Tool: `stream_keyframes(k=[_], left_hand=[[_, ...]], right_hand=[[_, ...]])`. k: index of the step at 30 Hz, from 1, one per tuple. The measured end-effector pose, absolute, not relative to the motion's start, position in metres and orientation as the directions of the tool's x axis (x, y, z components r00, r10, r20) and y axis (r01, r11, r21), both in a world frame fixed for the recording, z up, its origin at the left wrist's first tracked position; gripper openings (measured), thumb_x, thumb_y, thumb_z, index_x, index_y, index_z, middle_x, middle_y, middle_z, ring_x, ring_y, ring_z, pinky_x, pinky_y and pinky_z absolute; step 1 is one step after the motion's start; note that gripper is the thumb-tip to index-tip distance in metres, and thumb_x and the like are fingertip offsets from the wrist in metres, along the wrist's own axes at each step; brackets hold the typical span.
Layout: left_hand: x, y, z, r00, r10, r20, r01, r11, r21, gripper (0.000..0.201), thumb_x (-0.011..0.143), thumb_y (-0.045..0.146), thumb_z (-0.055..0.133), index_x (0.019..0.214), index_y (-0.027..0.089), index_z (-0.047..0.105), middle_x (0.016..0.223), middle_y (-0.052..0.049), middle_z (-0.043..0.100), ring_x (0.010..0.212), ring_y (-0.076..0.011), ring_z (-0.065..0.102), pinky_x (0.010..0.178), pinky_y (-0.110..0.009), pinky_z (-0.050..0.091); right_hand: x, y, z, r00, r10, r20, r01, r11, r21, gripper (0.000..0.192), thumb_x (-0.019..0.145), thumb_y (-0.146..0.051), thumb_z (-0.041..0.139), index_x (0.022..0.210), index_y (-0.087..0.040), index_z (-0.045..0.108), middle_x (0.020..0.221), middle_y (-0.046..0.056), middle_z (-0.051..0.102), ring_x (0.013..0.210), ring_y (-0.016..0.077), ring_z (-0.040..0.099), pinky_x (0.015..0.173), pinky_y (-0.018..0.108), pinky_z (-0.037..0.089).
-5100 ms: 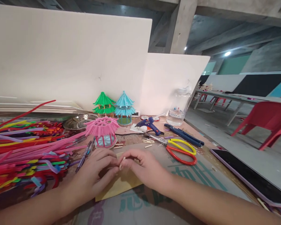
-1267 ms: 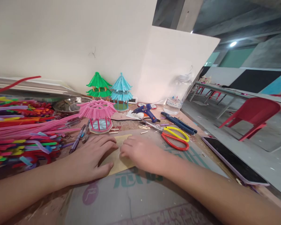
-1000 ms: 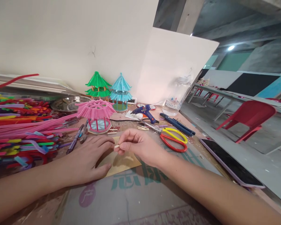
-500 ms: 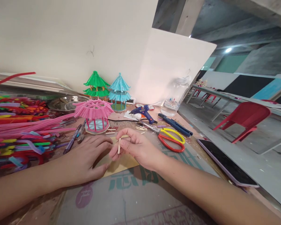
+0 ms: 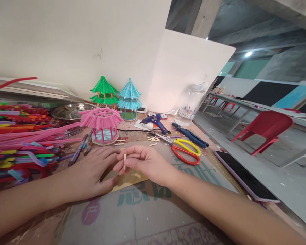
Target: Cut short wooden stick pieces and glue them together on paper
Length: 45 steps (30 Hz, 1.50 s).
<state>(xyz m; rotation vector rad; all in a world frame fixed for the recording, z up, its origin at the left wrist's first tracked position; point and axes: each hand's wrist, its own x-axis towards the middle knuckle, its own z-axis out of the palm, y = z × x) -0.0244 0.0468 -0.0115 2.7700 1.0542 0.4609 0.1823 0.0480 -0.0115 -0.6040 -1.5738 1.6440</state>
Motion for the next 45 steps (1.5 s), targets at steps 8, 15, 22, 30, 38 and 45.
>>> stream_keyframes(k=[8, 15, 22, 30, 38, 45], left_hand=[[-0.024, 0.045, -0.01, 0.704, 0.669, 0.238, 0.632, -0.743, 0.22, 0.019, 0.08, 0.028, 0.054, 0.097, 0.021, 0.056, 0.107, -0.007, 0.062, 0.109, -0.0288, 0.055, 0.097, -0.047, 0.041], [-0.025, 0.046, -0.01, 0.716, 0.659, 0.229, 0.632, -0.752, 0.187, 0.022, 0.081, 0.028, 0.055, 0.101, 0.019, 0.058, 0.111, -0.008, 0.061, 0.112, -0.029, 0.053, 0.099, -0.047, 0.04], [-0.027, 0.044, -0.01, 0.713, 0.671, 0.203, 0.654, -0.741, 0.155, 0.032, 0.084, 0.033, 0.055, 0.112, 0.017, 0.058, 0.123, -0.012, 0.059, 0.118, -0.0311, 0.051, 0.101, -0.049, 0.04], [-0.025, 0.045, -0.011, 0.702, 0.679, 0.216, 0.653, -0.734, 0.185, 0.038, 0.084, 0.035, 0.058, 0.117, 0.018, 0.06, 0.126, -0.011, 0.059, 0.123, -0.0334, 0.05, 0.105, -0.053, 0.038], [-0.026, 0.045, -0.012, 0.696, 0.684, 0.217, 0.657, -0.729, 0.189, 0.041, 0.083, 0.035, 0.058, 0.121, 0.018, 0.059, 0.128, -0.012, 0.06, 0.124, -0.0332, 0.05, 0.105, -0.053, 0.039], [-0.026, 0.044, -0.012, 0.704, 0.671, 0.232, 0.646, -0.741, 0.182, 0.041, 0.083, 0.037, 0.059, 0.119, 0.017, 0.061, 0.127, -0.012, 0.06, 0.123, -0.0344, 0.05, 0.104, -0.055, 0.039]], right_hand=[[0.182, 0.047, -0.009, -0.576, 0.807, 0.129, -0.244, -0.019, -0.969, 0.034, 0.08, -0.045, 0.076, 0.084, -0.02, 0.054, 0.079, 0.004, 0.075, 0.071, 0.0146, 0.069, 0.076, 0.031, 0.053], [0.188, 0.048, -0.009, -0.537, 0.795, 0.284, 0.105, 0.396, -0.912, 0.025, 0.091, -0.043, 0.06, 0.083, -0.02, 0.054, 0.079, 0.002, 0.065, 0.076, 0.0151, 0.06, 0.073, 0.029, 0.047], [0.196, 0.055, -0.01, -0.608, 0.729, 0.316, 0.591, 0.681, -0.433, 0.009, 0.09, -0.012, 0.054, 0.084, -0.018, 0.057, 0.08, 0.002, 0.064, 0.074, 0.0153, 0.058, 0.068, 0.026, 0.043], [0.191, 0.052, -0.008, -0.657, 0.686, 0.312, 0.662, 0.723, -0.197, 0.011, 0.089, -0.012, 0.06, 0.08, -0.017, 0.061, 0.075, 0.004, 0.064, 0.077, 0.0192, 0.057, 0.067, 0.028, 0.041], [0.194, 0.056, -0.008, -0.698, 0.609, 0.376, 0.633, 0.771, -0.073, 0.017, 0.092, -0.014, 0.057, 0.076, -0.016, 0.062, 0.073, 0.006, 0.064, 0.075, 0.0197, 0.055, 0.069, 0.03, 0.04], [0.19, 0.04, -0.01, -0.741, 0.57, 0.354, 0.512, 0.821, -0.251, 0.019, 0.09, -0.01, 0.053, 0.075, -0.017, 0.061, 0.072, 0.004, 0.064, 0.073, 0.0174, 0.056, 0.068, 0.028, 0.044]])
